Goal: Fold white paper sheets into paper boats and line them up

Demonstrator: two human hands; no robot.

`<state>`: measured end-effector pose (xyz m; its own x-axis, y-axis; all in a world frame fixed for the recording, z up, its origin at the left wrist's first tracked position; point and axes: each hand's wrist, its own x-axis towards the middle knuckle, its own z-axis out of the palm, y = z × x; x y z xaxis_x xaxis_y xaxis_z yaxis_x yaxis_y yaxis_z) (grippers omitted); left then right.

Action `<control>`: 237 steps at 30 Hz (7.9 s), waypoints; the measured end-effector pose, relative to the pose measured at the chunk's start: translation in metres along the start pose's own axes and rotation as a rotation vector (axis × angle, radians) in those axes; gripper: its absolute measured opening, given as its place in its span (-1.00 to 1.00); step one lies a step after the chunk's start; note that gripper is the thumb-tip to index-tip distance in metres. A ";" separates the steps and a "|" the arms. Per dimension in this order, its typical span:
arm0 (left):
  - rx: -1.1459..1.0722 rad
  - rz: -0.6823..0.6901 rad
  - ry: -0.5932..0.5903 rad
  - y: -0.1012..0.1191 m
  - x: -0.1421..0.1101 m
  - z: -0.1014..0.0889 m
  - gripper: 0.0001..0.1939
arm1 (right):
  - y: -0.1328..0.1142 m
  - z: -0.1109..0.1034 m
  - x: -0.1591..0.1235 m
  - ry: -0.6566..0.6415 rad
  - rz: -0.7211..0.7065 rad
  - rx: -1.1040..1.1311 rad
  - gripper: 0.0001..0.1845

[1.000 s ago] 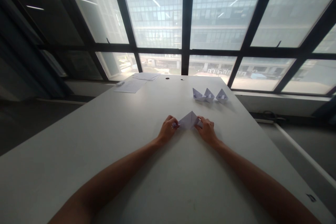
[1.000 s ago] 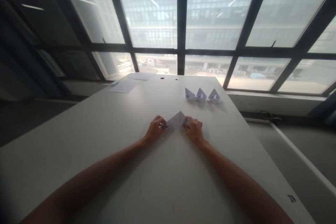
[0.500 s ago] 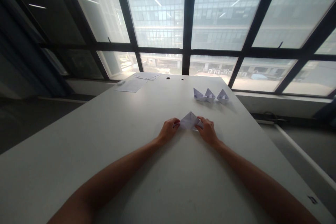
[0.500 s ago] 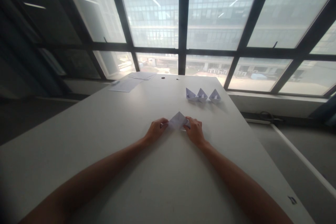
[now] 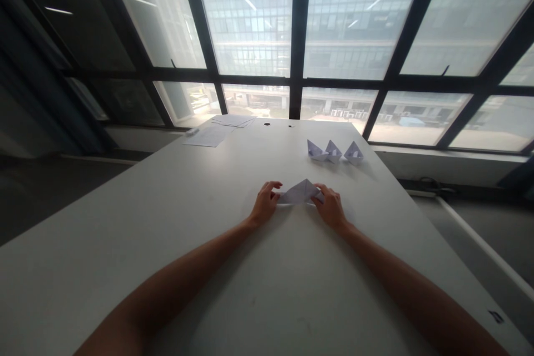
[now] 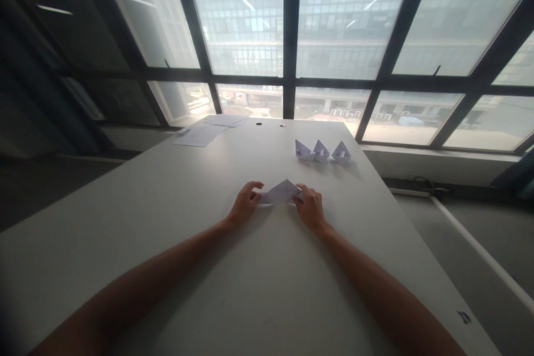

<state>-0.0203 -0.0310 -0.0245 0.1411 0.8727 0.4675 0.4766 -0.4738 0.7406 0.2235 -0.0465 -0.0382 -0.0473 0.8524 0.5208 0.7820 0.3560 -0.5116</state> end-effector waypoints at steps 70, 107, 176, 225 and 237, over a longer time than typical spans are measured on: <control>-0.380 -0.375 -0.034 -0.002 0.014 -0.017 -0.49 | 0.015 -0.016 0.018 -0.172 0.533 1.100 -0.59; -0.414 -0.339 0.023 -0.009 0.014 -0.011 -0.51 | 0.002 -0.006 0.005 0.034 -0.003 0.454 -0.72; -0.116 -0.127 0.067 -0.007 0.014 -0.005 -0.69 | 0.008 0.001 0.007 -0.070 0.096 0.778 -0.63; 0.192 -0.054 -0.126 -0.010 0.008 0.001 -0.76 | 0.015 0.004 0.005 -0.073 0.037 0.019 -0.53; 0.577 0.171 -0.251 0.004 0.002 -0.002 -0.71 | 0.019 0.005 0.006 -0.079 0.054 -0.155 -0.64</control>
<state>-0.0202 -0.0317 -0.0196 0.4214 0.8248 0.3769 0.8089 -0.5298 0.2550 0.2353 -0.0328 -0.0478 -0.0467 0.8983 0.4370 0.8709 0.2509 -0.4226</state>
